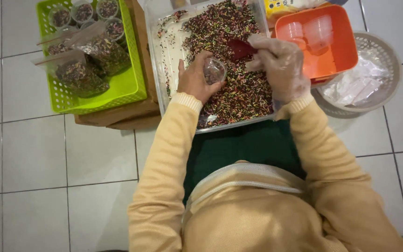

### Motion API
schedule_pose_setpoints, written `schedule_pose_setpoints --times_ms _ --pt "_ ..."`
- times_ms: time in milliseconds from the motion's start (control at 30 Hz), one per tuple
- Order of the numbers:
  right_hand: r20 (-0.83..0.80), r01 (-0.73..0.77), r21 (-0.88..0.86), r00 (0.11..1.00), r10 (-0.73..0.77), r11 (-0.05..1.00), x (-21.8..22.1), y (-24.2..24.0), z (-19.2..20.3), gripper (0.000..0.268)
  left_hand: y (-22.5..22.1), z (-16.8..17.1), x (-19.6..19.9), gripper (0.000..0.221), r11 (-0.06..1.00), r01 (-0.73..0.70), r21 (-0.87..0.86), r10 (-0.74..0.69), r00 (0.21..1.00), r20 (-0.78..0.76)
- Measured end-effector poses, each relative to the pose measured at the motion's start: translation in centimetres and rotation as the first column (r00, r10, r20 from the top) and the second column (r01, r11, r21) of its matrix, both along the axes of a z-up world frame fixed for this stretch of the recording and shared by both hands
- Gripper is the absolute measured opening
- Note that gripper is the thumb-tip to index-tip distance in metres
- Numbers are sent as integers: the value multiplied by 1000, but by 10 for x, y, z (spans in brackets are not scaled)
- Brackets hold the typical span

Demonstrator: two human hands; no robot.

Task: Scooping sprinkles from a large tray into small plastic bags for manual packaging

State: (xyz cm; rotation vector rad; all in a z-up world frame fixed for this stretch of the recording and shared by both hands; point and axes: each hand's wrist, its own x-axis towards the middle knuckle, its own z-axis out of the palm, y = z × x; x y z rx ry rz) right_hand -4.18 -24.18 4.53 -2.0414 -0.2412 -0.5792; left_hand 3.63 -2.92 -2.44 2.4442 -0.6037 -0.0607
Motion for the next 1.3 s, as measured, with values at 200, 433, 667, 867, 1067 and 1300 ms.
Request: schedule_pose_setpoints --times_ms 200,433,667,867,1067,1300 --pt "140 -240 134 965 222 961 -7 -16 1 16 1 -1 0 82 1000 -12 -14 12 1000 8" --pt "245 -120 -151 957 154 981 -22 1 24 18 0 8 -4 81 1000 -13 4 13 998 -64" --pt "99 -79 -74 991 86 994 -11 7 -13 18 0 1 -1 78 1000 8 -13 -8 1000 8" --pt "67 -166 284 986 153 944 -12 3 -18 18 1 11 -5 76 1000 16 -10 -16 1000 -17" --pt "258 -259 -12 932 253 966 -13 1 -1 13 1 11 -5 73 1000 7 -20 -7 1000 -3" --pt "264 -84 -122 958 113 989 -28 16 14 16 1 6 -1 76 999 19 -40 -18 999 28"
